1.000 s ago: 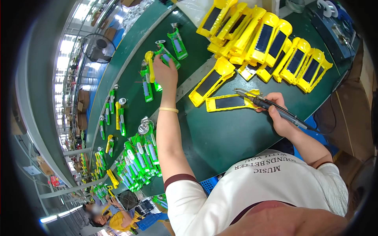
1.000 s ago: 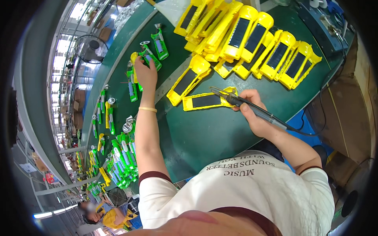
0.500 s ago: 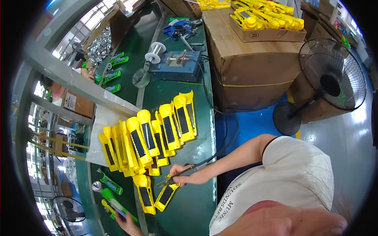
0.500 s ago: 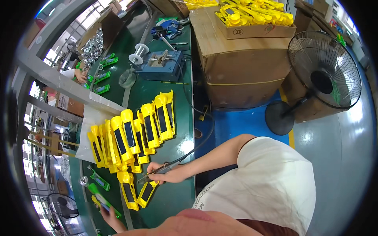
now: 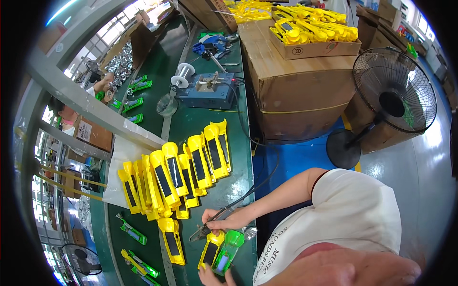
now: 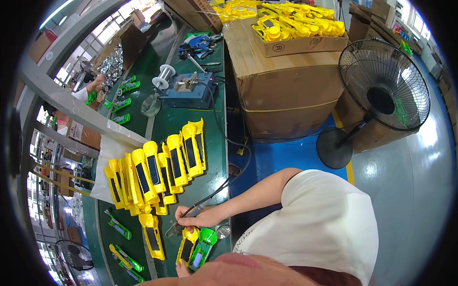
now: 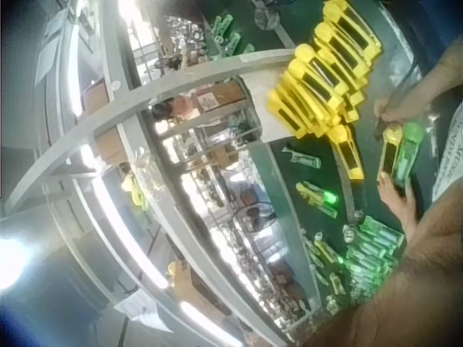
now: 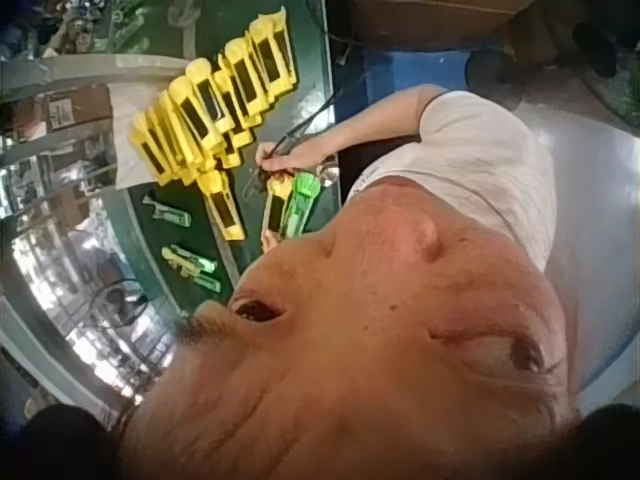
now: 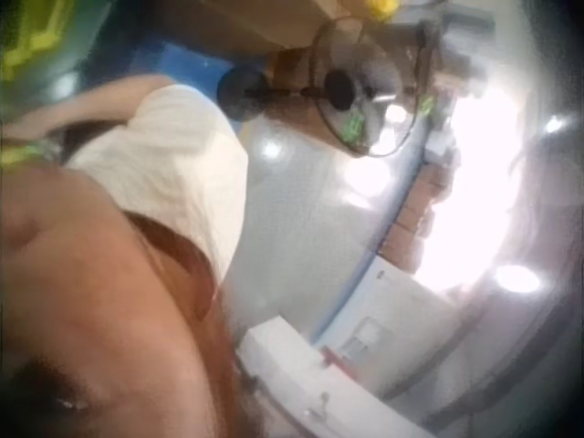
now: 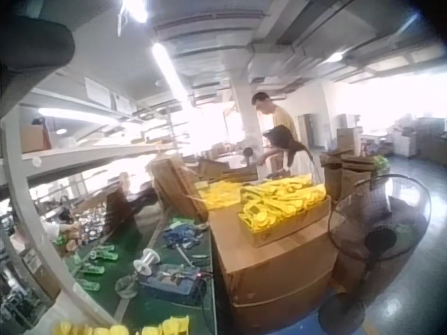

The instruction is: The person solders flashlight circuit boards and wires using a soldering iron, fits the plastic flashlight casings together by hand, and places the assembled flashlights onto a conveyor belt.

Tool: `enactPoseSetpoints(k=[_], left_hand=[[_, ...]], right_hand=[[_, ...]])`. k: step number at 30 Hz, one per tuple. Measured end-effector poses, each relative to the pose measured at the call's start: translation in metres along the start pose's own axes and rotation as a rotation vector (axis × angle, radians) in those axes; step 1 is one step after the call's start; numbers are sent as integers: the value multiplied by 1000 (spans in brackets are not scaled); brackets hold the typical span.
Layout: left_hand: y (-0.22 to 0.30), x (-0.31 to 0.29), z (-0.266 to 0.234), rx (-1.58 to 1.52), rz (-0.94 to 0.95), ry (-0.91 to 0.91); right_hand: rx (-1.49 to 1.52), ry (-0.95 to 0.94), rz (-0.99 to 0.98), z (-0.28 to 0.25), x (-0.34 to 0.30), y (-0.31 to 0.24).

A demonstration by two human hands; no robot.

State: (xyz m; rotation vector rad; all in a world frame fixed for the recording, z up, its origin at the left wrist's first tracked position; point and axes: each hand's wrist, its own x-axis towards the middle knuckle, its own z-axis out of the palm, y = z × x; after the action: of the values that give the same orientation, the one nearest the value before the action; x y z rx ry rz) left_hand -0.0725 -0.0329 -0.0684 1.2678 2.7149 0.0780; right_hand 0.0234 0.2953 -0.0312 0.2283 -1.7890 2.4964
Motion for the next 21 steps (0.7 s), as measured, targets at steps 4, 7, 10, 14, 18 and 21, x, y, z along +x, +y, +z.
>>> enactPoseSetpoints(k=[4,7,10,14,18,21], left_hand=[[-2,8,-77,802,1284,744],[14,-4,-33,1012,1140,566],[60,-7,22,-281,39,633],[89,-16,-20,-214,87,493],[109,-28,-51,-348,-162,300],[107,1,-54,-310,-95,259]], right_hand=[[-58,135,-6,-6,-3,-7],[-39,183,-21,-7,-2,-9],[-167,198,-67,-8,-5,-15],[-63,288,-54,-5,-8,-2],[-116,351,17,-3,-4,-8],[-75,517,173,-12,-7,-18]])
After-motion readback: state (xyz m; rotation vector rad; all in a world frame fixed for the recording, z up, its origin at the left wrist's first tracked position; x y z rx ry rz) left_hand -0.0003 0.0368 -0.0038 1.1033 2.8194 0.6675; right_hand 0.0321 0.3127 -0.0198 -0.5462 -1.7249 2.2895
